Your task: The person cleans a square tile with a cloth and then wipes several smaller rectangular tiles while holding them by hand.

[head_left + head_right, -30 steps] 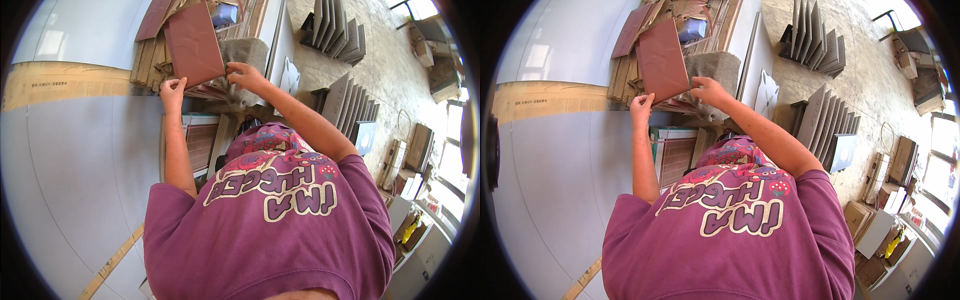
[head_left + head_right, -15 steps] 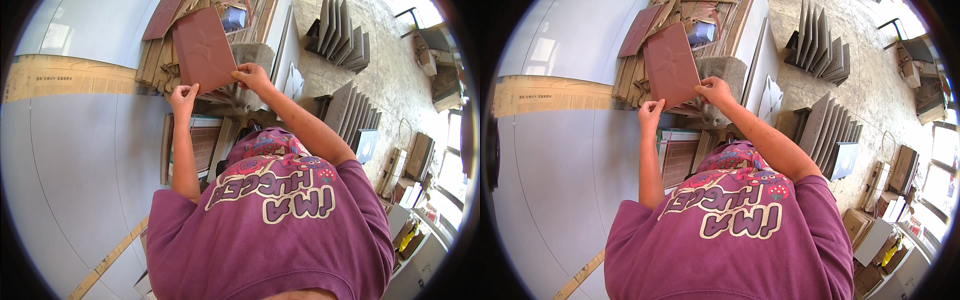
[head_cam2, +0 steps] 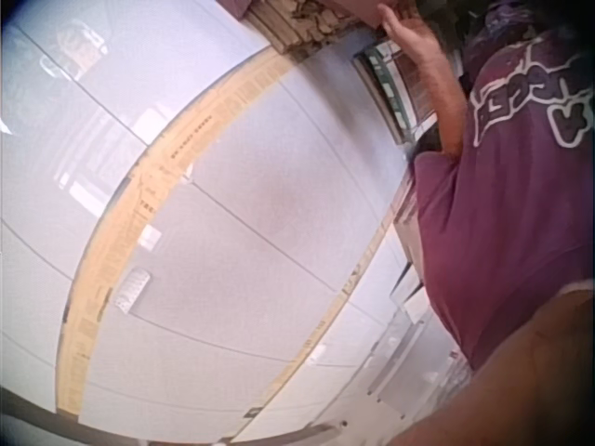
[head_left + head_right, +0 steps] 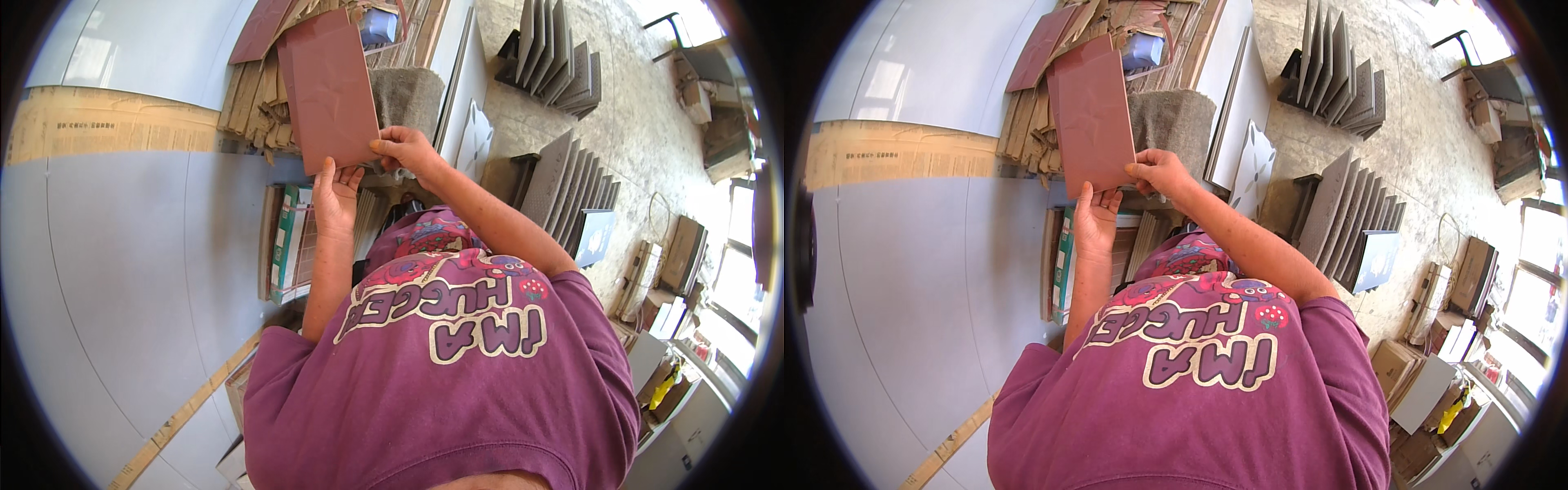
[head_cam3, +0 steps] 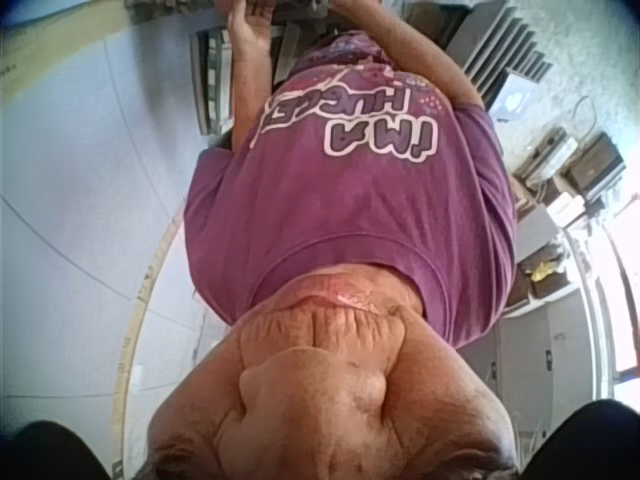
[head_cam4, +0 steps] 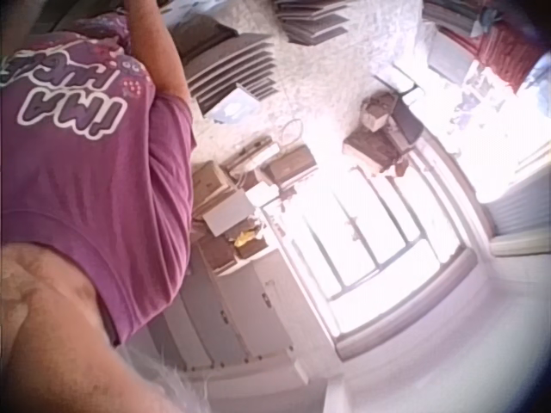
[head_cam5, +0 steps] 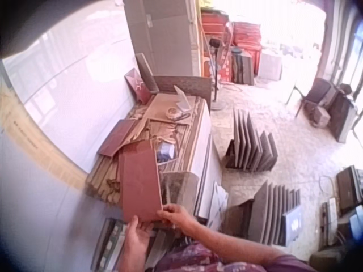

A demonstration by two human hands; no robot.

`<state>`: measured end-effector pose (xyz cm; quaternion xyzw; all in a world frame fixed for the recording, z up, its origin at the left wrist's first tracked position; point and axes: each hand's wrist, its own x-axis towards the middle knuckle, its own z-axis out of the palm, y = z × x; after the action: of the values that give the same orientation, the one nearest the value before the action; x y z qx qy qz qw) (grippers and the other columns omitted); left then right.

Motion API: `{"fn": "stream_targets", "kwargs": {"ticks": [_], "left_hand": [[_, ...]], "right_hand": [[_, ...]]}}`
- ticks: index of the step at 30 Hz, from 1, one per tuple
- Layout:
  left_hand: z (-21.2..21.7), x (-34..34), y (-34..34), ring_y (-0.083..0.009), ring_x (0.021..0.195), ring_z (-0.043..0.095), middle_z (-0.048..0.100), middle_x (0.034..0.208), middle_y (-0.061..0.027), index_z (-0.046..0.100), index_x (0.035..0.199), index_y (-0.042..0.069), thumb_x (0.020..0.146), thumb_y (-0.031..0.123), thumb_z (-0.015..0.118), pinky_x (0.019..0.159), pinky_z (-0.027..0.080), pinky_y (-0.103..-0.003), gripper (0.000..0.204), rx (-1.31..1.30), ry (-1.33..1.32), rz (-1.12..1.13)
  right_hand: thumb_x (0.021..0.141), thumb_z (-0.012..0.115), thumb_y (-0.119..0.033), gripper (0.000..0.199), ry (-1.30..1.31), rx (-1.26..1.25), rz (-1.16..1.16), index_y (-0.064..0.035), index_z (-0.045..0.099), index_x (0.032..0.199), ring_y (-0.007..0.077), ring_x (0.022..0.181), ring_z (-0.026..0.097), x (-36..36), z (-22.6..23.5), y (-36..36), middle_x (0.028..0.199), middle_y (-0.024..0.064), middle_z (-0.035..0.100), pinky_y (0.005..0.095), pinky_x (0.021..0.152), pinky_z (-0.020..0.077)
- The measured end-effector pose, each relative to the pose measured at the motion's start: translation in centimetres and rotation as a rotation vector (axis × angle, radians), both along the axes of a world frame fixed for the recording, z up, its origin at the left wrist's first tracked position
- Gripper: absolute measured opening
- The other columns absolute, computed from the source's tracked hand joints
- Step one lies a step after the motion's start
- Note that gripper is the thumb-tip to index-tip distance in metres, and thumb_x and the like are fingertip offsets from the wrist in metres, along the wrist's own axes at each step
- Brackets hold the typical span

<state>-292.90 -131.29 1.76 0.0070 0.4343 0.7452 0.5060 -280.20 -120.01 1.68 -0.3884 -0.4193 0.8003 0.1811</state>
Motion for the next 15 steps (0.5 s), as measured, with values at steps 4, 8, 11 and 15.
{"fn": "stream_targets", "kwargs": {"ticks": [4,8,11,15], "left_hand": [[-0.8,1.0,-0.5,-0.0190,0.093,0.056,0.057,0.103,-0.0080,0.047,0.114,0.005,0.085,0.020,0.059,0.081,0.047,-0.033,0.035,0.033,-0.050,0.022],[-0.8,2.3,-1.3,-0.0189,0.093,0.056,0.057,0.103,-0.0082,0.048,0.113,0.004,0.086,0.017,0.057,0.082,0.047,-0.033,0.031,0.037,-0.068,-0.009],[-0.8,2.8,-1.5,-0.0190,0.094,0.056,0.057,0.103,-0.0085,0.048,0.112,0.003,0.086,0.015,0.056,0.082,0.048,-0.033,0.029,0.052,-0.088,-0.028],[-0.3,3.2,-1.7,-0.0194,0.095,0.056,0.057,0.103,-0.0087,0.049,0.110,0.002,0.087,0.014,0.056,0.082,0.048,-0.033,0.028,0.051,-0.074,-0.013]], "right_hand": [[0.083,0.064,-0.021,0.025,-0.029,0.004,0.027,-0.0024,0.059,0.099,0.0066,0.061,0.054,0.5,0.1,-1.3,0.080,0.0009,0.061,0.0205,0.057,0.0444],[0.083,0.064,-0.021,0.026,-0.037,0.009,0.048,-0.0021,0.059,0.100,0.0064,0.062,0.054,1.0,0.2,-1.9,0.080,0.0005,0.061,0.0203,0.058,0.0446],[0.083,0.064,-0.021,0.026,-0.051,-0.007,0.060,-0.0019,0.059,0.100,0.0063,0.063,0.055,1.2,0.1,-2.4,0.080,0.0004,0.061,0.0203,0.059,0.0448],[0.083,0.063,-0.017,0.024,-0.046,-0.009,0.060,-0.0013,0.059,0.100,0.0086,0.063,0.057,1.4,-0.1,-3.0,0.080,0.0026,0.061,0.0224,0.058,0.0483]]}}
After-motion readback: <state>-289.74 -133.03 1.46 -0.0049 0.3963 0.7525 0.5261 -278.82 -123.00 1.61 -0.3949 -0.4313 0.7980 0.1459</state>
